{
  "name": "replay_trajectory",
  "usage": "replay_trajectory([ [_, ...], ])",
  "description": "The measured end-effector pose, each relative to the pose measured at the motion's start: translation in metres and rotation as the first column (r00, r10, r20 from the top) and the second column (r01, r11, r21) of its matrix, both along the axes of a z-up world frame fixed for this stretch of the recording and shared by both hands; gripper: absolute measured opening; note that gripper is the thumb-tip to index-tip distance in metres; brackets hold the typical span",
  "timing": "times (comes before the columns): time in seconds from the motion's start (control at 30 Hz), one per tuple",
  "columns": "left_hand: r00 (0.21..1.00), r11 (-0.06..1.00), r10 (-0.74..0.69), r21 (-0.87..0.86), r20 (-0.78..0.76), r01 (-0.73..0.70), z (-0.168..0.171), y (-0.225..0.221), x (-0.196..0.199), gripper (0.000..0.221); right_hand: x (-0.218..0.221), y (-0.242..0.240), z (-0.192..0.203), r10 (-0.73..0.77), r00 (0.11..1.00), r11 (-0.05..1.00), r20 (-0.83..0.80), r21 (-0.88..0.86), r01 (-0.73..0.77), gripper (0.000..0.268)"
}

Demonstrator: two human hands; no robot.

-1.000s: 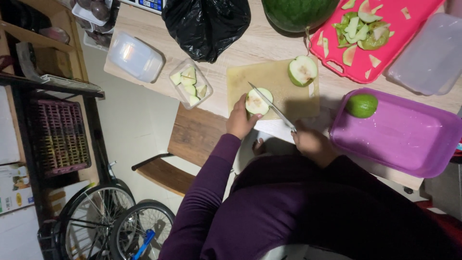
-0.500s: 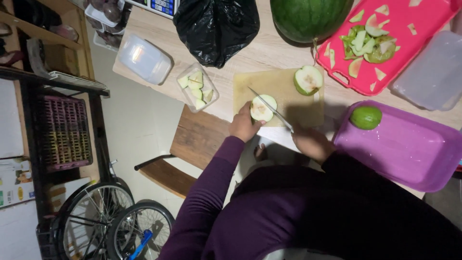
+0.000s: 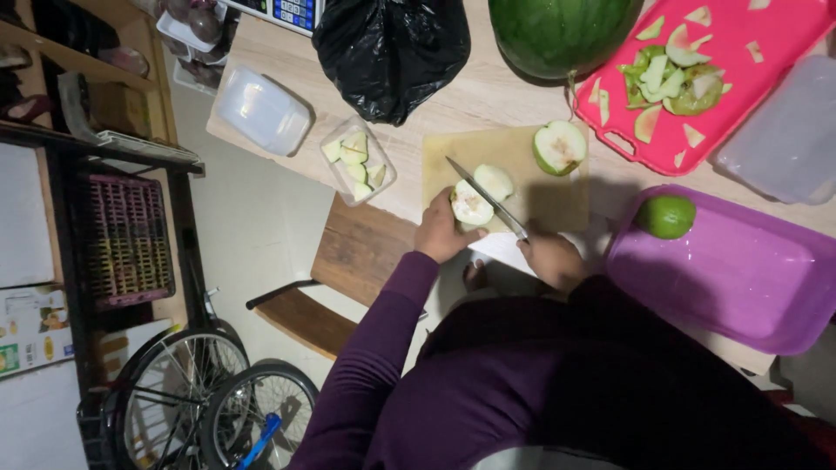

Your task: Slicing a guava on a cutting board and placing the pieces into a plastic container.

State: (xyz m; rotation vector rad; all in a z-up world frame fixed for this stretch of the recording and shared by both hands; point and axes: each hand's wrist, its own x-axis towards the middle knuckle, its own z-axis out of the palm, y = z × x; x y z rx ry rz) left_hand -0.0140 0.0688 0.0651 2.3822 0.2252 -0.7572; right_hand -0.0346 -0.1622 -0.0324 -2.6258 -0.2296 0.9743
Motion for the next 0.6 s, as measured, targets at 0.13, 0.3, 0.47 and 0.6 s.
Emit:
replay_trajectory([
  [0.13,0.998,1.0,-0.009,0.01,0.055,0.008,0.034,-0.017,0.002,0.119,-0.011,-0.013,0.013,-0.071,0.997,0.996,-0.036,0.048,0.073,0.041],
  [0.3,0.992,0.994,-0.046,0.101,0.118,0.034,-0.008,-0.014,0.008,0.099,-0.027,-0.027,-0.014,-0.143,0.99,0.989,0.016,0.029,0.142,0.051],
  [0.47,0.893,0.959,0.243,-0.233,0.379,-0.161,-0.055,0.01,-0.017,0.11,-0.048,-0.037,0.022,-0.261,0.859,0.942,0.44,0.309,0.128,0.042],
  [0.6,0.646,0.848,0.463,-0.515,0.606,-0.126,-0.074,0.006,-0.041,0.108,-0.054,-0.05,0.016,-0.292,0.622,0.912,0.726,0.407,-0.046,0.035],
])
